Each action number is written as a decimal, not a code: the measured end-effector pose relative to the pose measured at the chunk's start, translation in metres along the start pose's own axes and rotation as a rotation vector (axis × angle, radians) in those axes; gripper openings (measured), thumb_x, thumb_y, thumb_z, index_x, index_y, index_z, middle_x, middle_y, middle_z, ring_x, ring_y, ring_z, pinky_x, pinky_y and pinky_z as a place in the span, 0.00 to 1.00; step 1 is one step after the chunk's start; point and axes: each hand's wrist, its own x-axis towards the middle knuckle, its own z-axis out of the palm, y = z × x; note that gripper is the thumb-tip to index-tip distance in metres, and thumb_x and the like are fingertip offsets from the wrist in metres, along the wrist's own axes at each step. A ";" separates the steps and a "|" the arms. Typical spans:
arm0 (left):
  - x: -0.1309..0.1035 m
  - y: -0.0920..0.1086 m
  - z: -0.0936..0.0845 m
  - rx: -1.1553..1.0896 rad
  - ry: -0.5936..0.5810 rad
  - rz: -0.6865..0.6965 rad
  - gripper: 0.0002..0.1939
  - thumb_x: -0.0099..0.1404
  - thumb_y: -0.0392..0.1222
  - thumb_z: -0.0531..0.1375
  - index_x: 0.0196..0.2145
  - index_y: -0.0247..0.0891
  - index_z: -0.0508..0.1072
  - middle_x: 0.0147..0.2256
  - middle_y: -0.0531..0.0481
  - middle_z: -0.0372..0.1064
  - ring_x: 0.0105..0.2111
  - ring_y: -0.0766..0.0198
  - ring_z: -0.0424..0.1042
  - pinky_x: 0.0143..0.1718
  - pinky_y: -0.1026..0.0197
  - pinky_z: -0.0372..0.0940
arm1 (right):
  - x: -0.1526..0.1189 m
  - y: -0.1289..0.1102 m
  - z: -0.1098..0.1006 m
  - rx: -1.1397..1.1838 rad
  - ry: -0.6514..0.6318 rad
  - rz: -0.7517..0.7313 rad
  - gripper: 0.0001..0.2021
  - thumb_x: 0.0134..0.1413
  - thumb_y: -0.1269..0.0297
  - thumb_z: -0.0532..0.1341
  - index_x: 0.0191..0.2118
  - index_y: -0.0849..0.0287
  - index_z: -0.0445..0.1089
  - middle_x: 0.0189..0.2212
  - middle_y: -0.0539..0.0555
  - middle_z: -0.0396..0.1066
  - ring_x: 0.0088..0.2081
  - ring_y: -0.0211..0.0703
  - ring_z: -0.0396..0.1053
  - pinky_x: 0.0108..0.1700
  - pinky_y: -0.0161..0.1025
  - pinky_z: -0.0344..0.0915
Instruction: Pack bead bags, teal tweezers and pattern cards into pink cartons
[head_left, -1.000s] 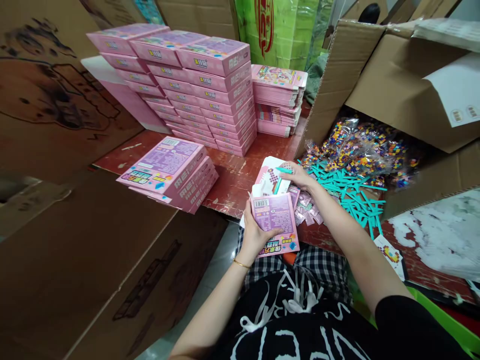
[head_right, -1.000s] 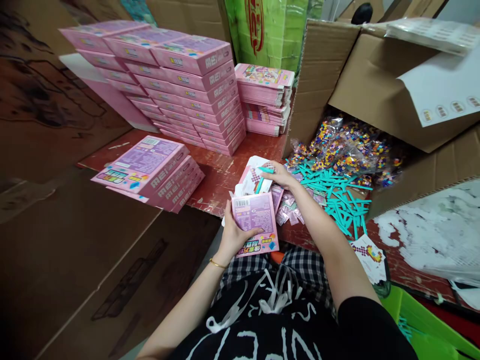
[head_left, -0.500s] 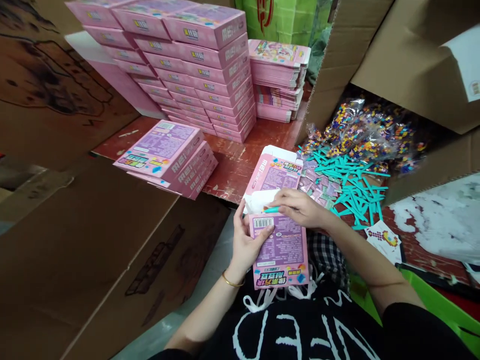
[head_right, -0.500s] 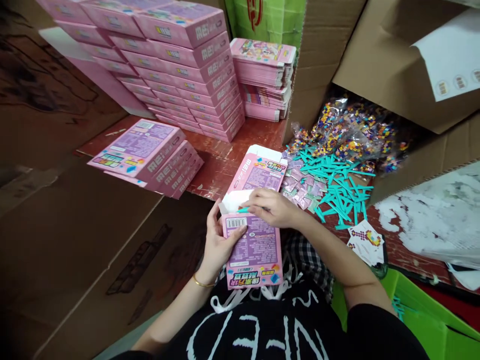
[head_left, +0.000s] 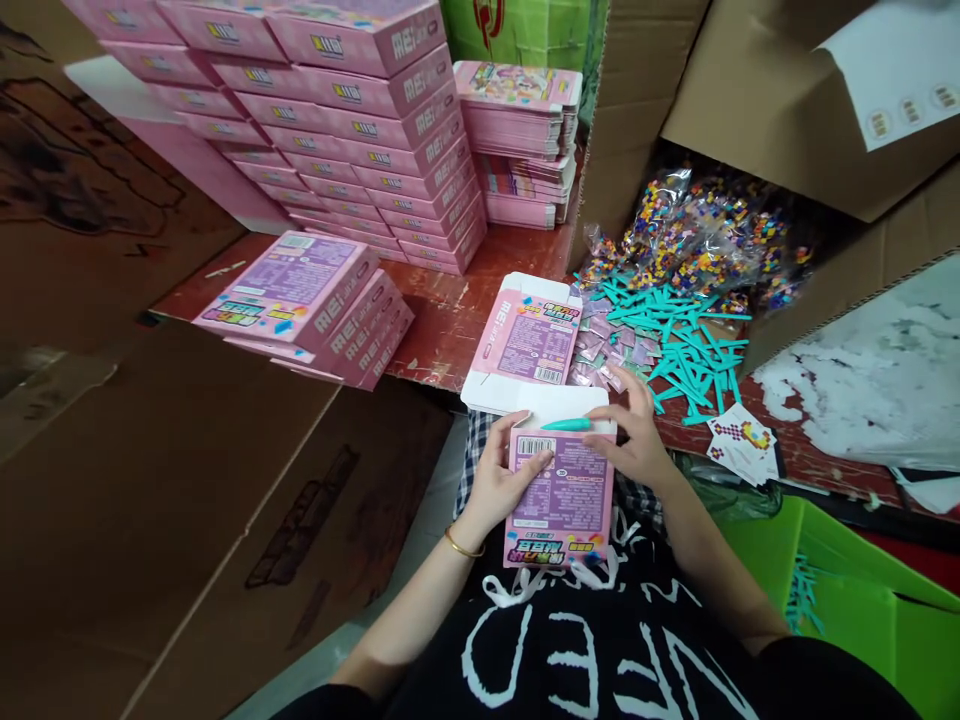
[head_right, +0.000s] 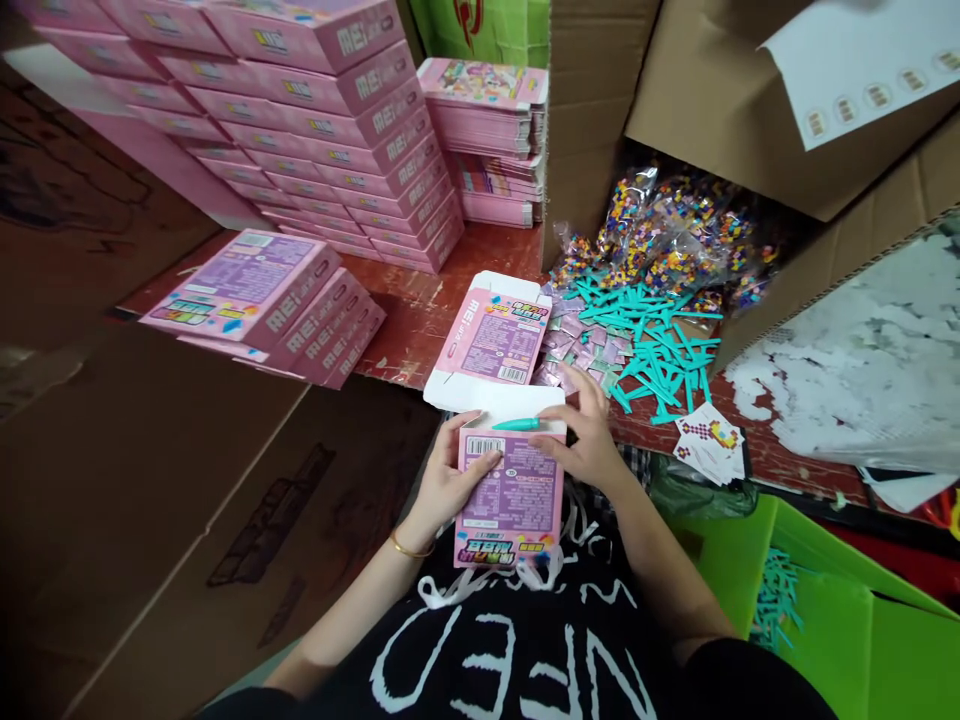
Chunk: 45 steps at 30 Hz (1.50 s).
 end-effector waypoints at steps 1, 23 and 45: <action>0.001 0.000 -0.001 0.023 -0.019 -0.004 0.25 0.58 0.45 0.67 0.50 0.44 0.65 0.44 0.49 0.67 0.39 0.62 0.70 0.41 0.58 0.68 | -0.004 0.001 0.001 0.036 0.056 0.044 0.16 0.54 0.51 0.64 0.44 0.54 0.71 0.66 0.59 0.49 0.66 0.61 0.47 0.63 0.60 0.48; 0.020 -0.001 0.008 -0.095 0.065 0.210 0.20 0.61 0.45 0.64 0.47 0.43 0.60 0.42 0.47 0.71 0.45 0.57 0.72 0.50 0.51 0.64 | -0.027 -0.017 0.042 0.481 0.382 0.286 0.19 0.54 0.54 0.65 0.49 0.51 0.63 0.36 0.53 0.69 0.43 0.50 0.72 0.48 0.49 0.69; 0.003 0.009 0.010 0.032 -0.024 -0.031 0.42 0.50 0.44 0.73 0.56 0.41 0.55 0.49 0.41 0.68 0.51 0.53 0.70 0.53 0.46 0.65 | -0.004 -0.001 0.006 0.686 -0.287 0.275 0.16 0.49 0.61 0.70 0.45 0.51 0.76 0.55 0.57 0.70 0.57 0.52 0.67 0.59 0.54 0.64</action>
